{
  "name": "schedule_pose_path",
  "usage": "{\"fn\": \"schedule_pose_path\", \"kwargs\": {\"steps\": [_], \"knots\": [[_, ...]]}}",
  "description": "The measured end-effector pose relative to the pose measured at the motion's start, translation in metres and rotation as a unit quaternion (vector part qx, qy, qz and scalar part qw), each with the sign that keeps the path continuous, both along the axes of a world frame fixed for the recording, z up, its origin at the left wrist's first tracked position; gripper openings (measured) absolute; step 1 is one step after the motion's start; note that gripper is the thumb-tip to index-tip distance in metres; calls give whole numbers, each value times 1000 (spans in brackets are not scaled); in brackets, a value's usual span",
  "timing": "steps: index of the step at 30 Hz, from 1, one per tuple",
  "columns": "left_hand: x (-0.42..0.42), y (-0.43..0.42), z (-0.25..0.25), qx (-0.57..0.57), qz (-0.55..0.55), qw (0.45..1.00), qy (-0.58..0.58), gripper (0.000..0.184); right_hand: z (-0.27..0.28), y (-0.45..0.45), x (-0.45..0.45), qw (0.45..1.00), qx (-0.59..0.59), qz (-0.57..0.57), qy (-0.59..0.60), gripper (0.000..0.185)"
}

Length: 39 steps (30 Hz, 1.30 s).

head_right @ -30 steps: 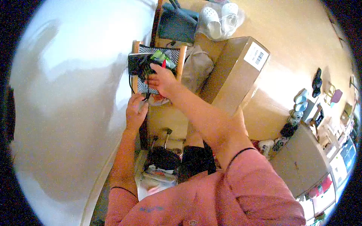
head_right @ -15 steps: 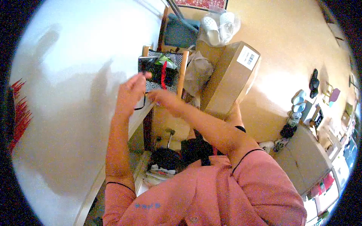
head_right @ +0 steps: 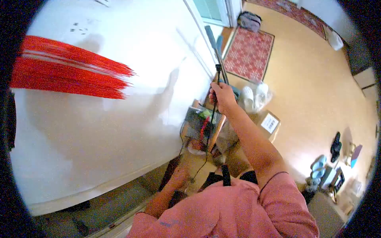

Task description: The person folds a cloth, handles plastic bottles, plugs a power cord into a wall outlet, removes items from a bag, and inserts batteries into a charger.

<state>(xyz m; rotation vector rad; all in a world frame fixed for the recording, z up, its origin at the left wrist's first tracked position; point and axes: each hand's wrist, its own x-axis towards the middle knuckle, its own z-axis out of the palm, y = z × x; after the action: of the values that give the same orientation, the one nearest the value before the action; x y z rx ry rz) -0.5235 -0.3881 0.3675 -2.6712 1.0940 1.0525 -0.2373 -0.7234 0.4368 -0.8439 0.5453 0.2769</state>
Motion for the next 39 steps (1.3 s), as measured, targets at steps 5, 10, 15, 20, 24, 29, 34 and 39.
{"fn": "schedule_pose_path", "kwargs": {"steps": [5, 10, 15, 20, 24, 29, 34, 39], "knots": [[5, -8, 9, 54, 39, 998, -6, 23, 138, 31, 31, 974, -56, 13, -217, 20], [33, -51, 27, -72, 172, 952, -243, 44, 265, 45, 68, 867, -303, 103, -383, 26], [53, -85, 34, -181, 300, 882, -315, 44, 344, 80, 101, 743, -461, 84, -478, 39], [44, -107, 70, -193, 350, 849, -346, 44, 363, 105, 126, 684, -516, 49, -513, 34], [48, -96, 75, -279, 395, 796, -364, 42, 345, 120, 138, 663, -514, 4, -545, 32], [57, -91, 89, -294, 405, 784, -369, 37, 357, 118, 136, 633, -561, 38, -532, 34], [56, -92, 85, -301, 420, 787, -338, 35, 367, 128, 148, 587, -578, 7, -568, 39], [50, -90, 71, -330, 445, 772, -313, 33, 366, 133, 153, 548, -620, 1, -561, 35]]}}
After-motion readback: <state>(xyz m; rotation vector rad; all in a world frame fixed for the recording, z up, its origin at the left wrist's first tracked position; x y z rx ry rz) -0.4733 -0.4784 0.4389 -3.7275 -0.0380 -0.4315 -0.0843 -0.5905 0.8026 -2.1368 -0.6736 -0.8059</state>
